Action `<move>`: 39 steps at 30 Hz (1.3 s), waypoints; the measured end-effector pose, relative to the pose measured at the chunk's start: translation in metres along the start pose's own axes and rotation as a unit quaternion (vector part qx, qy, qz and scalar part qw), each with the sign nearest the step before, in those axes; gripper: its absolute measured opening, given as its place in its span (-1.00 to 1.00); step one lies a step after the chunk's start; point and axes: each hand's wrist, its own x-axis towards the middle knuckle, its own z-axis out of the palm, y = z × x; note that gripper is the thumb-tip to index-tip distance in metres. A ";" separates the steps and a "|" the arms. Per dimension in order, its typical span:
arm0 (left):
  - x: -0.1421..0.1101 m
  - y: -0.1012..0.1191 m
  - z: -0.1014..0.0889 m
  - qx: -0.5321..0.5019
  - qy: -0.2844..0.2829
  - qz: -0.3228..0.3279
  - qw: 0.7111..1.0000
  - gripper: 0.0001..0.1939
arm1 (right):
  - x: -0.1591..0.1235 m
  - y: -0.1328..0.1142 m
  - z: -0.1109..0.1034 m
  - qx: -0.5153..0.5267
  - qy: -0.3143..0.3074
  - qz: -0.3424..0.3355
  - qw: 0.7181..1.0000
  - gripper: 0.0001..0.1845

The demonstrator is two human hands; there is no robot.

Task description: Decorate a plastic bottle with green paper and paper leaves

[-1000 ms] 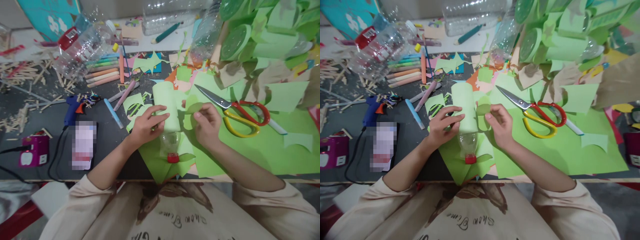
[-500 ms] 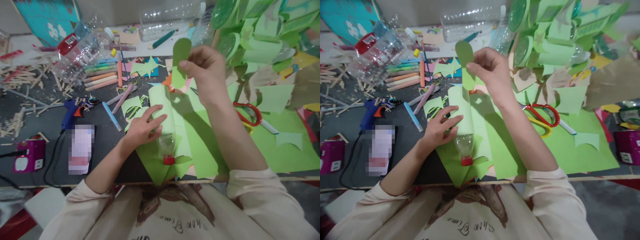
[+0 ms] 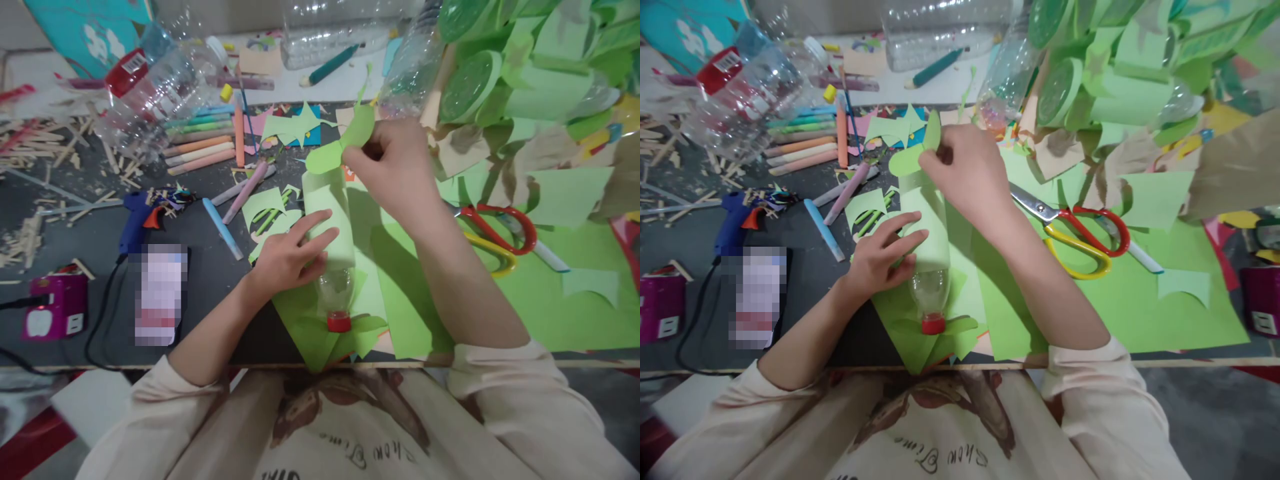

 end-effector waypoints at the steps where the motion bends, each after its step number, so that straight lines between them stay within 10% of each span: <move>1: 0.000 0.000 0.000 0.001 -0.002 -0.001 1.000 -0.70 | -0.001 -0.002 0.002 -0.023 -0.008 0.007 1.000 -0.54; 39: -0.002 0.001 0.002 0.007 -0.028 -0.022 0.999 -0.67 | -0.015 0.029 0.039 -0.115 -0.013 -0.064 0.991 -0.75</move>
